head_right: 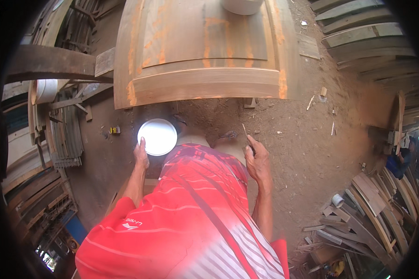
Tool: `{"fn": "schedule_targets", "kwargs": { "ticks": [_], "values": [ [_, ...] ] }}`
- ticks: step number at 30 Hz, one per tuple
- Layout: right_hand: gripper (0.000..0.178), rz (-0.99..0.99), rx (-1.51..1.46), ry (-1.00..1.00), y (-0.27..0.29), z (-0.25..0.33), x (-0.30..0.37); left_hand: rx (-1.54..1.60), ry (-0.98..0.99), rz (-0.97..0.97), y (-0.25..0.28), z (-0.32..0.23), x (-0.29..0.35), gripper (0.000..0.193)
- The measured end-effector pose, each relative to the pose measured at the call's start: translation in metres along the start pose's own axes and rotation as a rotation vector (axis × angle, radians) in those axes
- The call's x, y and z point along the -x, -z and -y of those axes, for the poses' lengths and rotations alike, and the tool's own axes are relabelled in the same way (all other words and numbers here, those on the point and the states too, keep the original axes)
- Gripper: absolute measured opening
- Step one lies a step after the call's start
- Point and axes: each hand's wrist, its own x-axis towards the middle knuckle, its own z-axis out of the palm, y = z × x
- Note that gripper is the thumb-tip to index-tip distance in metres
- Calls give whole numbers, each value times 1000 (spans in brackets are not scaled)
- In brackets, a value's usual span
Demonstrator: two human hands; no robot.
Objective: The person opens a container of wood filler and applies the filler onto the surface of a wooden door using a scraper.
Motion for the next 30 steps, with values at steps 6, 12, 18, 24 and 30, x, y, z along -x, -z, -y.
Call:
{"fn": "schedule_targets", "kwargs": {
  "ticks": [6,12,18,24,30],
  "values": [
    [41,-102,19,-60,81,-85,27,163,-25,-249,-55,35,29,58],
    [44,-72,-54,-290,141,-102,15,-322,162,-237,-85,33,62,44],
    [43,-65,48,34,160,-124,-37,-694,30,145,-112,24,91,41],
    [45,2,52,-41,188,-132,-72,-789,18,339,-170,17,84,38],
    [45,39,-57,-213,235,-135,-106,-849,27,360,-250,-58,82,38]
  ]
}}
